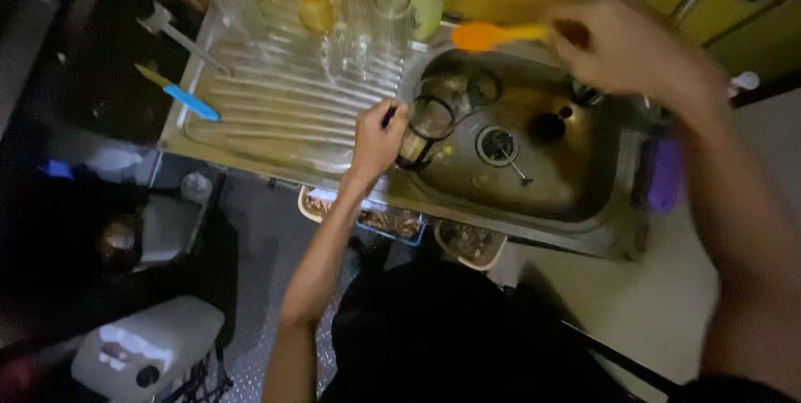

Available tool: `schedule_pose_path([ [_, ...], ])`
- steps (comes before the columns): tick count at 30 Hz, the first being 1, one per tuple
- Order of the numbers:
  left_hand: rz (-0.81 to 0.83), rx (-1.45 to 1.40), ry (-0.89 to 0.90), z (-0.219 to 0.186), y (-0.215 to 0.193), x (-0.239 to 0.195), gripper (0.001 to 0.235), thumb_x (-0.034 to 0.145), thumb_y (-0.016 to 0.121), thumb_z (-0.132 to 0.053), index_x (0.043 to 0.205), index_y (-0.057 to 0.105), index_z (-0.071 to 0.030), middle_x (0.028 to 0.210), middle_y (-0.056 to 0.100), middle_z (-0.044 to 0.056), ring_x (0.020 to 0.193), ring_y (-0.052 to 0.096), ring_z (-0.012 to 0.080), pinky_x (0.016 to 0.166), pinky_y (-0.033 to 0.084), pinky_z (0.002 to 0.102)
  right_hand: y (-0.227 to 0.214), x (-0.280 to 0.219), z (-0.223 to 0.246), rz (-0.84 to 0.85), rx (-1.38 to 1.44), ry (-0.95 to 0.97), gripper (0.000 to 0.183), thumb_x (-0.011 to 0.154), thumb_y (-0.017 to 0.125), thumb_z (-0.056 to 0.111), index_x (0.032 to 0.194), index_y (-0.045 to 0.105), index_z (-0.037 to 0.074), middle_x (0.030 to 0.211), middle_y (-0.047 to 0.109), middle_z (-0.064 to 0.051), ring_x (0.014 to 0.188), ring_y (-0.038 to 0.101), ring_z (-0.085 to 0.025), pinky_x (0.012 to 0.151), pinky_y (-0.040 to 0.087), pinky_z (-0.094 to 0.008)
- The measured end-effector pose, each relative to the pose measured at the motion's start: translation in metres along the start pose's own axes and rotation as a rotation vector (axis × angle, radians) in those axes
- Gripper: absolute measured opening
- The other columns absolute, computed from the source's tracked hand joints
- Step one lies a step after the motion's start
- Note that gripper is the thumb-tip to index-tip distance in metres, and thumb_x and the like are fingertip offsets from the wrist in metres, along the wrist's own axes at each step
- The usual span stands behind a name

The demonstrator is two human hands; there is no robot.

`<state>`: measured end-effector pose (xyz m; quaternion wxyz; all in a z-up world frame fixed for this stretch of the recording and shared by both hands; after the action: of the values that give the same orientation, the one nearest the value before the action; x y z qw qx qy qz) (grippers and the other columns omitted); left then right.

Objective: The person washes a French press and its components in a sink using a brush and water, then rinses the items under a tap.

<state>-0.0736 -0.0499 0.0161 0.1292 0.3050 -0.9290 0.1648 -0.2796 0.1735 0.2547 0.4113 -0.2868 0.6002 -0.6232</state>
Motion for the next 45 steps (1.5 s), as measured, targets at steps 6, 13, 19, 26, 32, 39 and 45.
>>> schedule_pose_path([
  [6, 0.27, 0.028, 0.18, -0.064, 0.006, 0.036, 0.026, 0.096, 0.065, -0.021, 0.086, 0.062, 0.003, 0.063, 0.045, 0.016, 0.055, 0.04, 0.0213, 0.054, 0.039, 0.038, 0.009, -0.073, 0.077, 0.082, -0.421, -0.201, 0.034, 0.09, 0.058, 0.026, 0.121, 0.066, 0.016, 0.094, 0.073, -0.011, 0.063, 0.072, -0.027, 0.05, 0.057, -0.039],
  [13, 0.484, -0.032, 0.429, -0.111, 0.031, 0.037, 0.032, 0.103, 0.061, -0.021, 0.083, 0.061, 0.004, 0.074, 0.051, 0.025, 0.062, 0.043, 0.0336, 0.057, 0.041, 0.043, 0.077, -0.072, 0.09, 0.276, -0.601, -0.291, 0.043, 0.1, 0.054, 0.031, 0.143, 0.055, 0.024, 0.098, 0.072, -0.004, 0.073, 0.075, -0.022, 0.058, 0.06, -0.036],
  [19, 0.576, 0.006, 0.369, -0.107, 0.033, 0.024, 0.04, 0.104, 0.06, -0.02, 0.075, 0.059, 0.008, 0.067, 0.046, 0.028, 0.052, 0.039, 0.0367, 0.054, 0.039, 0.046, 0.12, -0.08, 0.083, 0.138, -0.307, -0.435, 0.046, 0.085, 0.066, 0.026, 0.13, 0.063, 0.022, 0.105, 0.069, -0.004, 0.079, 0.074, -0.02, 0.06, 0.061, -0.034],
  [26, 0.683, -0.079, 0.31, -0.098, 0.035, 0.014, 0.041, 0.105, 0.055, -0.021, 0.074, 0.058, 0.006, 0.059, 0.045, 0.021, 0.046, 0.042, 0.0184, 0.048, 0.038, 0.042, 0.097, -0.112, 0.056, -0.072, -0.098, -0.621, 0.05, 0.079, 0.066, 0.017, 0.128, 0.068, 0.021, 0.112, 0.07, -0.002, 0.086, 0.074, -0.022, 0.071, 0.061, -0.036],
  [32, 0.663, -0.056, 0.348, -0.098, 0.044, 0.02, 0.048, 0.104, 0.057, -0.022, 0.068, 0.053, 0.009, 0.057, 0.034, 0.021, 0.046, 0.034, 0.0206, 0.047, 0.033, 0.043, 0.122, -0.107, 0.085, 0.157, -0.367, -0.386, 0.033, 0.094, 0.065, 0.026, 0.126, 0.063, 0.021, 0.124, 0.068, -0.003, 0.083, 0.072, -0.021, 0.062, 0.059, -0.034],
  [39, 0.722, -0.019, 0.288, -0.089, 0.046, 0.01, 0.046, 0.103, 0.055, -0.02, 0.067, 0.056, 0.008, 0.055, 0.039, 0.023, 0.044, 0.039, 0.026, 0.048, 0.033, 0.045, 0.116, -0.095, 0.082, 0.33, 0.043, -0.321, 0.053, 0.087, 0.062, 0.014, 0.131, 0.071, 0.043, 0.112, 0.073, 0.01, 0.069, 0.073, -0.018, 0.054, 0.059, -0.033],
  [45, 0.685, 0.028, 0.361, -0.094, 0.05, 0.012, 0.044, 0.103, 0.056, -0.023, 0.074, 0.062, 0.01, 0.067, 0.052, 0.03, 0.049, 0.05, 0.0368, 0.053, 0.04, 0.048, 0.112, -0.094, 0.095, 0.22, -0.429, -0.304, 0.042, 0.099, 0.06, 0.027, 0.141, 0.061, 0.025, 0.097, 0.071, -0.003, 0.063, 0.07, -0.022, 0.049, 0.058, -0.037],
])
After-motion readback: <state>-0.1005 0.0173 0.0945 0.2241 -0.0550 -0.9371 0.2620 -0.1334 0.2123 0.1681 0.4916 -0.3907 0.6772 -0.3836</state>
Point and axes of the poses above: each hand's wrist, its own x-axis towards the middle knuckle, its own y-axis out of the palm, z = x × y, the point moved 2 cm from there along x, towards the middle knuckle
